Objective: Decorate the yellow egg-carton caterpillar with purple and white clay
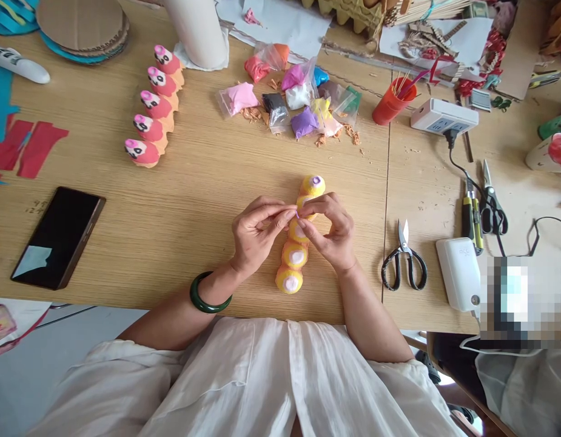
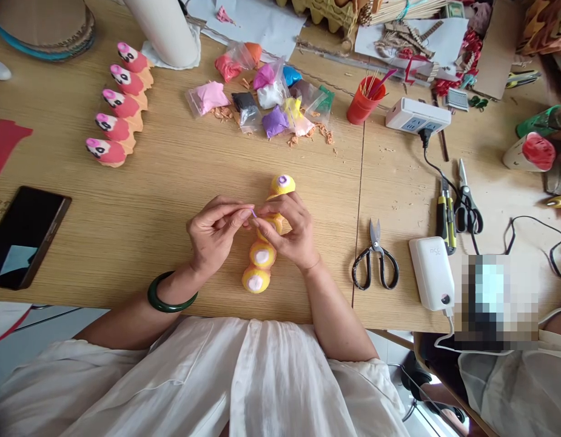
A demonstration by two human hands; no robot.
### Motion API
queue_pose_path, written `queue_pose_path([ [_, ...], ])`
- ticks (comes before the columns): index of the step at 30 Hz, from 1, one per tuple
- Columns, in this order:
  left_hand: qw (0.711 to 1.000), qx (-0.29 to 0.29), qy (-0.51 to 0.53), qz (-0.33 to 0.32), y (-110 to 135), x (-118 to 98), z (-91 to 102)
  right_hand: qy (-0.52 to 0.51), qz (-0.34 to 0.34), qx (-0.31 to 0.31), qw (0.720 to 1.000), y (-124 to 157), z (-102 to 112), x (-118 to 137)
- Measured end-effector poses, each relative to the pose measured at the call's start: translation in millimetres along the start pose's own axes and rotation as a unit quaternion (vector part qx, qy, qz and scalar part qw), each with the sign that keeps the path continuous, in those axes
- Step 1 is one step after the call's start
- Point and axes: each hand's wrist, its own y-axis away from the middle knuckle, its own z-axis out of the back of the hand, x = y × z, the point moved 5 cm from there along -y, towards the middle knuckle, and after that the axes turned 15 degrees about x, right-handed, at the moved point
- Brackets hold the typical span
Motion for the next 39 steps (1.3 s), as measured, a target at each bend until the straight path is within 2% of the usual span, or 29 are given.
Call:
queue_pose_path([
  [4, 0.999, 0.019, 0.029, 0.007, 0.8, 0.5, -1.3, -0.007, 0.019, 0.001, 1.0, -1.5, -2.5, 0.9],
  [8, 0.994, 0.064, 0.081, 0.02, 2.7, 3.0, -5.3, -0.01, -0.024, -0.015, 1.0, 1.3, -1.2, -2.0],
  [11, 0.994, 0.076, 0.074, 0.023, 2.8, 3.3, -6.1, -0.018, -0.046, -0.012, 0.999, 2.8, -1.2, -4.0],
  [19, 1.0, 0.02, -0.003, -0.001, 1.1, -0.6, -0.9, -0.003, 0.0, 0.01, 1.0, 0.1, -3.0, 0.6],
  [24, 1.0, 0.016, 0.015, -0.012, -0.3, -2.9, -1.2, -0.007, -0.028, 0.012, 1.0, 1.2, -2.3, -0.1],
  [33, 0.993, 0.056, 0.105, 0.015, -0.8, 0.3, -5.7, 0.015, -0.004, -0.002, 1.0, 0.7, -3.2, 0.3],
  [39, 0.992, 0.049, 0.12, 0.007, -2.3, -0.2, -6.1, 0.015, -0.001, -0.004, 1.0, 0.1, -3.3, 0.6],
])
